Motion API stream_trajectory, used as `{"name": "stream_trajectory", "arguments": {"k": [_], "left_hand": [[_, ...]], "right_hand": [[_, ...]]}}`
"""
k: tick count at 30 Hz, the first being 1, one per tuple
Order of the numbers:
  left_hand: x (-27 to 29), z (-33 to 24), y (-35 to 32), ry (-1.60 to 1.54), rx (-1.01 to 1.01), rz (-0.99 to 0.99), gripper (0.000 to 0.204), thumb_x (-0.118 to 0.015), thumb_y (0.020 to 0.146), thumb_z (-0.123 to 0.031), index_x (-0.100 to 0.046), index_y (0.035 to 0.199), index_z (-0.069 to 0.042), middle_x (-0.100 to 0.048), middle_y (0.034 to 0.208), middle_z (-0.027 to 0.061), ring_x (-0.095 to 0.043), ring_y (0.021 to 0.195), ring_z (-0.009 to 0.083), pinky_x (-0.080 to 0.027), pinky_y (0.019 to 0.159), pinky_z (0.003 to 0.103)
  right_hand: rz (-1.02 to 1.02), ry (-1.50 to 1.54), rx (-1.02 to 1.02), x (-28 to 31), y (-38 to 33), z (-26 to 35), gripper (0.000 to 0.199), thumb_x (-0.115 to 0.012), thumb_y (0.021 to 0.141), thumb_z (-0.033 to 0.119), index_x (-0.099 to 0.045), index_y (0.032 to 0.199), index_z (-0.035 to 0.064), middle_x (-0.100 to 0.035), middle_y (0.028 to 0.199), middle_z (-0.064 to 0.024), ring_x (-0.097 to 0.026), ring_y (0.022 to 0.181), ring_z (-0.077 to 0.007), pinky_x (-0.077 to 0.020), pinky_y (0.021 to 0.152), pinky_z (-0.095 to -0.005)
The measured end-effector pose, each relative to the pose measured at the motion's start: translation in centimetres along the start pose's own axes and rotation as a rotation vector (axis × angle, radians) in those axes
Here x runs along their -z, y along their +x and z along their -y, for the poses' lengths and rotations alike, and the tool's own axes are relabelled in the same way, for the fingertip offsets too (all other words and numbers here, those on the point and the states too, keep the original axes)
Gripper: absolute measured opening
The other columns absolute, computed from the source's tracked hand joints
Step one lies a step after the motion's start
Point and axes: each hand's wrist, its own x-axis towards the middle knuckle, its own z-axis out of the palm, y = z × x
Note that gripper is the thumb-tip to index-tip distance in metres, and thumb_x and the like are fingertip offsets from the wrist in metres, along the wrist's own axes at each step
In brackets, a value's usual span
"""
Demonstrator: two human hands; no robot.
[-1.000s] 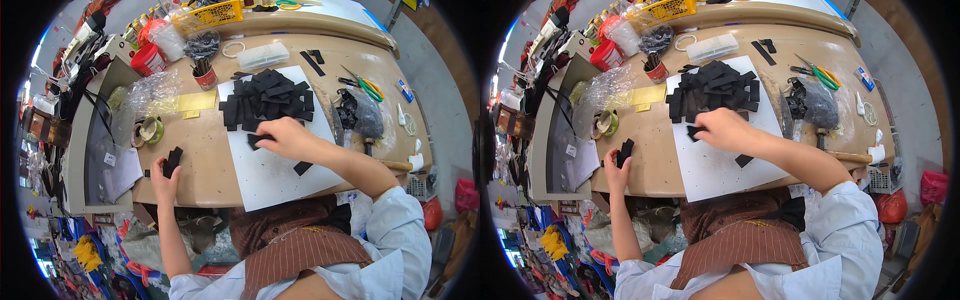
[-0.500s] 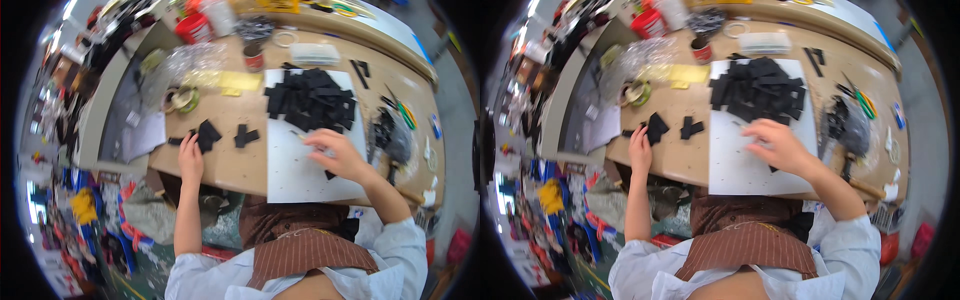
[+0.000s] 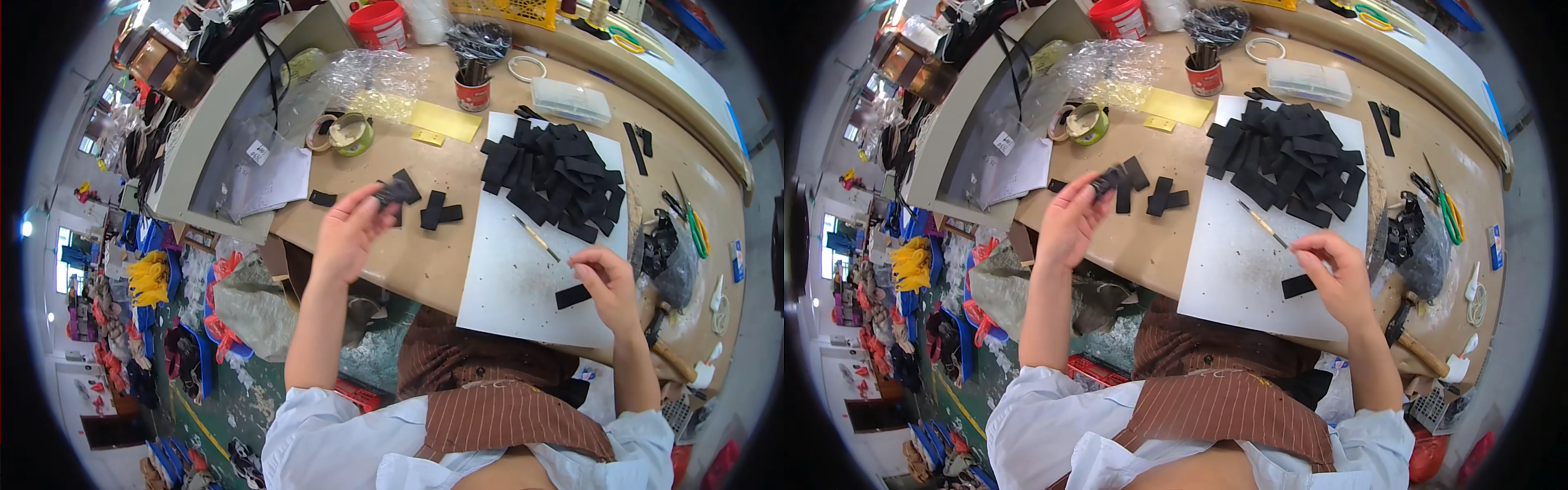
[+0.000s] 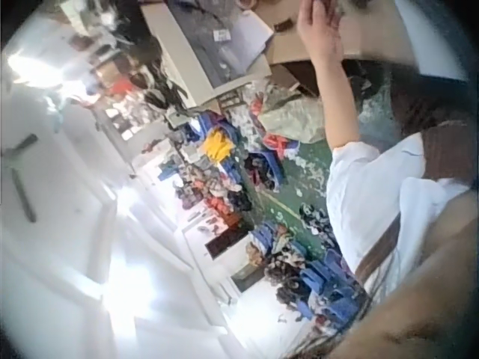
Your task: The person assembles black rectangular buckle components on a white work surface. They position a metal pin on a buckle piece and use a hammer to drive the pin through the material, securing the parts together. The person repeats this process for multiple buckle units, organizing the finished pieces on the table.
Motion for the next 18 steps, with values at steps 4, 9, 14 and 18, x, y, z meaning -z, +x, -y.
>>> {"name": "stream_trajectory", "arguments": {"k": [4,9,14,18], "left_hand": [[-8.0,1.6,-3.6,-0.079,0.189,0.242,0.028,-0.057,0.094,-0.003,-0.057,0.122,0.001,-0.066,0.106,0.01,-0.068,0.093,0.0188,-0.058,0.078,0.029],[-13.1,4.5,-4.0,-0.006,0.131,0.381,0.03,-0.061,0.092,-0.002,-0.057,0.121,0.002,-0.067,0.101,0.0091,-0.066,0.087,0.0129,-0.058,0.079,0.028],[-14.4,5.7,-4.2,-0.07,0.269,0.438,0.028,-0.061,0.091,-0.002,-0.058,0.119,0.002,-0.067,0.101,0.0102,-0.066,0.087,0.0133,-0.058,0.078,0.026],[-13.2,7.5,-3.6,-0.054,0.293,0.437,0.026,-0.061,0.091,-0.004,-0.059,0.117,0.001,-0.067,0.103,0.0102,-0.066,0.084,0.0137,-0.058,0.077,0.027]], "right_hand": [[0.175,0.318,-0.155,-2.6,2.7,3.8,0.022,-0.063,0.091,0.008,-0.061,0.11,-0.0014,-0.064,0.099,-0.0057,-0.061,0.088,-0.0111,-0.049,0.078,-0.0252],[0.299,0.588,-0.196,-2.7,2.9,3.1,0.018,-0.065,0.09,0.009,-0.062,0.105,0.0003,-0.066,0.089,-0.0032,-0.061,0.078,-0.0088,-0.0498,0.07,-0.0245],[0.257,0.59,-0.217,-1.4,1.7,2.9,0.01,-0.069,0.087,0.009,-0.065,0.094,0.0028,-0.065,0.08,-0.0016,-0.058,0.068,-0.0076,-0.0481,0.065,-0.0231],[0.254,0.418,-0.276,-1.0,1.2,2.4,0.017,-0.07,0.086,0.009,-0.064,0.1,0.0021,-0.066,0.084,-0.0027,-0.06,0.072,-0.0073,-0.0489,0.067,-0.0233]]}}
